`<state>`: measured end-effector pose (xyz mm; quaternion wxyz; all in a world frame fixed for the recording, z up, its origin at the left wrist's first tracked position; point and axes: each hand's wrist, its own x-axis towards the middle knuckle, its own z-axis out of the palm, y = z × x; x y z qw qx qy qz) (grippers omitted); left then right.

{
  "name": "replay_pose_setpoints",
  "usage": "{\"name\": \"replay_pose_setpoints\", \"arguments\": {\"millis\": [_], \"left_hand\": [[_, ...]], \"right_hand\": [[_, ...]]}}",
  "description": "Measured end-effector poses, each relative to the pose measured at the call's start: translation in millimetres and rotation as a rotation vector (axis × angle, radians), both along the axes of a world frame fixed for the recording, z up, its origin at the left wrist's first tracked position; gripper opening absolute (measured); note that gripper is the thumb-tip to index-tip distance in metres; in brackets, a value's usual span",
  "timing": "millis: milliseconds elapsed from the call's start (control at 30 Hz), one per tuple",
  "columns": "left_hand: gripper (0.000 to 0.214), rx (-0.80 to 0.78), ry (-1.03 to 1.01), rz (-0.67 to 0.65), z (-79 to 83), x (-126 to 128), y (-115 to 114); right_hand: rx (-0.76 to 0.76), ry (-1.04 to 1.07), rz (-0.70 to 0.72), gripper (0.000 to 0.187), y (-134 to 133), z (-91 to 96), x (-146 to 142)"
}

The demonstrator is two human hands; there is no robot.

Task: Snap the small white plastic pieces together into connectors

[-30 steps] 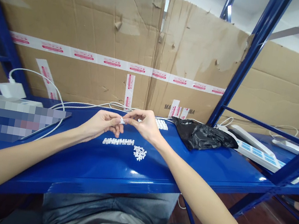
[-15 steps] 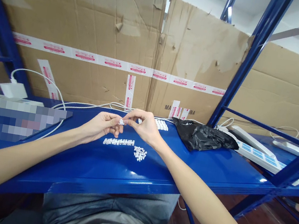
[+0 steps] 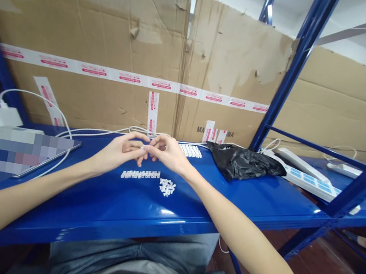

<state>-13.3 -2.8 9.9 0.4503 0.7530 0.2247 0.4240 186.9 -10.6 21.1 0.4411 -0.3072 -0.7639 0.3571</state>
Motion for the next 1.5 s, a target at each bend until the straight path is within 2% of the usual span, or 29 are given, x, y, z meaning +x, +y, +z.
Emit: {"name": "replay_pose_setpoints", "arguments": {"millis": [133,300,367,567,700,800,933,967,1033,1133,1367,1500], "left_hand": [[0.041,0.174,0.143,0.079,-3.6,1.7,-3.8],[0.019,0.394,0.343,0.226,1.6,1.3,-6.3],[0.025,0.47,0.4,0.242,3.0,0.4,-6.4],[0.024,0.566,0.441,0.215,0.5,-2.4,-7.4],[0.025,0.577,0.436,0.213,-0.2,-4.0,-5.1],[0.02,0.551,0.421,0.263,-0.4,-4.4,2.0],[0.017,0.582,0.443,0.368,-1.3,-5.5,11.3],[0.018,0.595,0.456,0.39,-1.4,-6.1,12.3],[0.018,0.599,0.483,0.413,-1.4,-7.0,12.5],[0.017,0.575,0.503,0.417,-1.4,-7.4,11.2],[0.018,0.544,0.533,0.392,-2.6,-6.8,11.1],[0.018,0.539,0.566,0.401,-2.9,-7.1,11.8]], "right_hand": [[-0.035,-0.087,0.078,0.021,5.0,-3.8,3.0],[0.05,-0.01,0.012,0.012,9.1,-6.1,-0.3],[0.032,0.017,-0.006,0.01,7.5,-6.7,-4.0],[-0.027,0.05,-0.061,0.01,-0.9,-10.4,-13.3],[-0.036,0.044,-0.062,0.01,0.3,-7.0,-9.7],[-0.062,-0.114,-0.006,0.019,3.2,5.2,6.9],[-0.059,-0.607,0.12,0.012,0.3,22.5,33.2],[-0.065,-0.699,0.12,0.012,-1.3,24.5,36.6],[-0.08,-0.807,0.076,0.023,-3.9,24.8,38.6],[-0.1,-0.872,0.048,0.033,-4.3,20.0,34.5],[-0.114,-1.003,0.065,0.027,1.8,16.2,33.2],[-0.091,-0.999,0.103,0.013,5.7,16.2,37.6]]}}
